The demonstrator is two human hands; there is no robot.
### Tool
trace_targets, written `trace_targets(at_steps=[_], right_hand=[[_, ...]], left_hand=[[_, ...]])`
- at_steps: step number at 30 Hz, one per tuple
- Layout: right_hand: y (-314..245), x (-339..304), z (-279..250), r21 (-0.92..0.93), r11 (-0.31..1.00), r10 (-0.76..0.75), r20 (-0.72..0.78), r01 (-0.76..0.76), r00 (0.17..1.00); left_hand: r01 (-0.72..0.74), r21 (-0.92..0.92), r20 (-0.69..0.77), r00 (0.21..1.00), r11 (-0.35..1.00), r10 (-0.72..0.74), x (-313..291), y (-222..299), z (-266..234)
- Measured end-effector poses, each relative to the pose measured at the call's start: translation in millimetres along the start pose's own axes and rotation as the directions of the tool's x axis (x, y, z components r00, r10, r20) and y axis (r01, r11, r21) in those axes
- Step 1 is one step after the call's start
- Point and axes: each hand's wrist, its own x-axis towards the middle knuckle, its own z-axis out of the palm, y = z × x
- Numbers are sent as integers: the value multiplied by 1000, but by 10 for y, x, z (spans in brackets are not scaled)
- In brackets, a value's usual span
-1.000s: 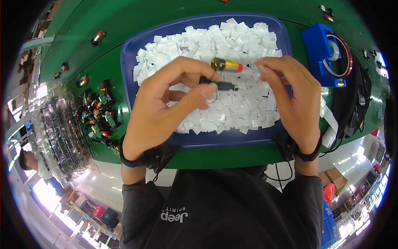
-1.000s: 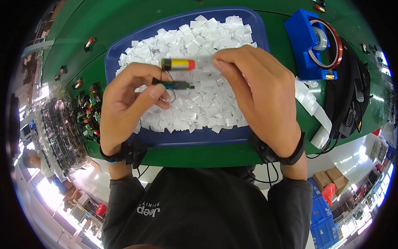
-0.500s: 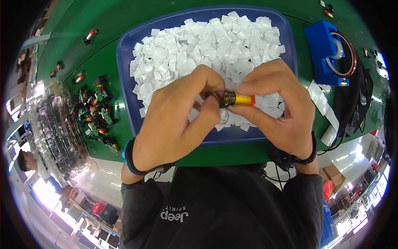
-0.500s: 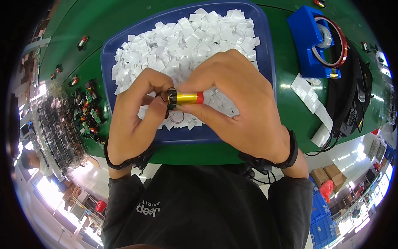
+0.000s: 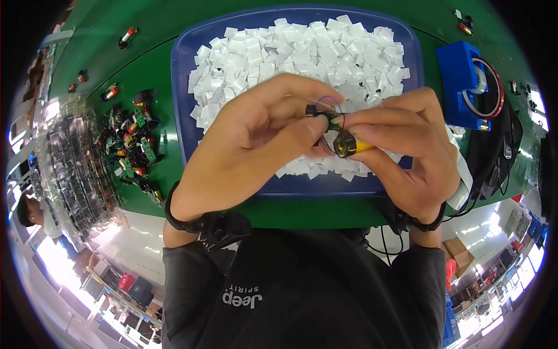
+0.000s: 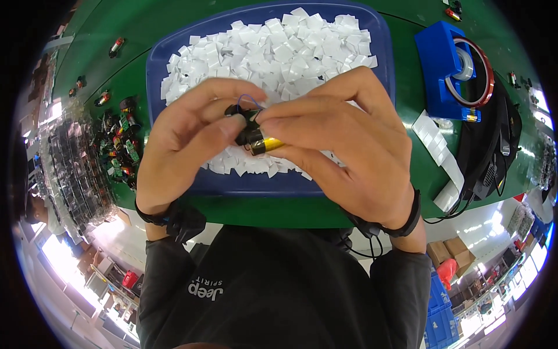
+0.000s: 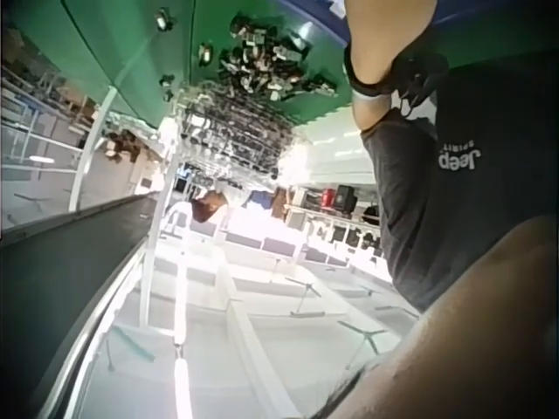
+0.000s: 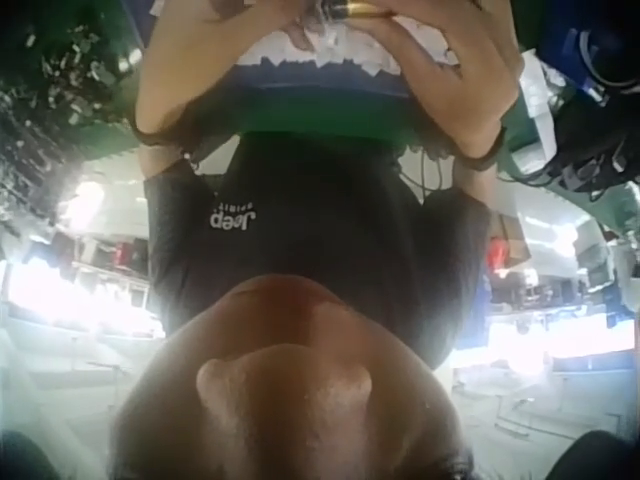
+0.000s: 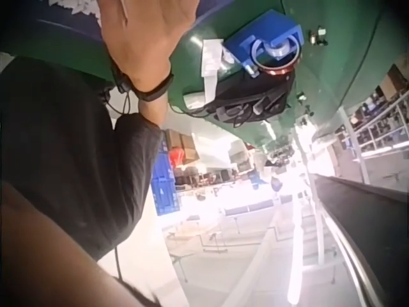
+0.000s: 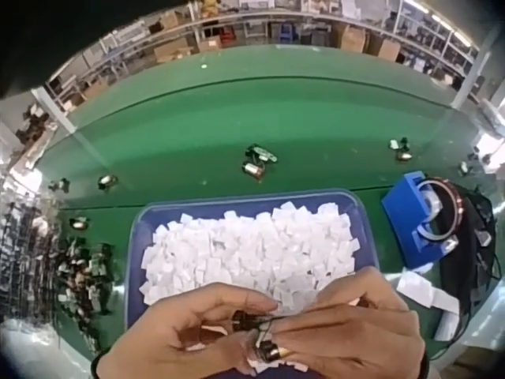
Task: The person assembles electronic components by picking up a circuit board and a battery, wrapping a white adhesive strip around them, and placing the finished assembly on the table.
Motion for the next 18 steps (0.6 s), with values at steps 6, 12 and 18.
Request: trace_targets(at_steps=[6,12,18], right_hand=[[44,13,51,-151,981,-124,7,124,992],[39,3,110,-291,933,-241,-63,213,969],[-70,-29,42,-393,907,-186,-59,148,981]], left_hand=[[-84,251,-9,996,964,89,-12,-86,-12],[-148,338,-20,986,929,165,-18,-107,-27],[-194,348,27,980,917,198,-53,-49,-21]])
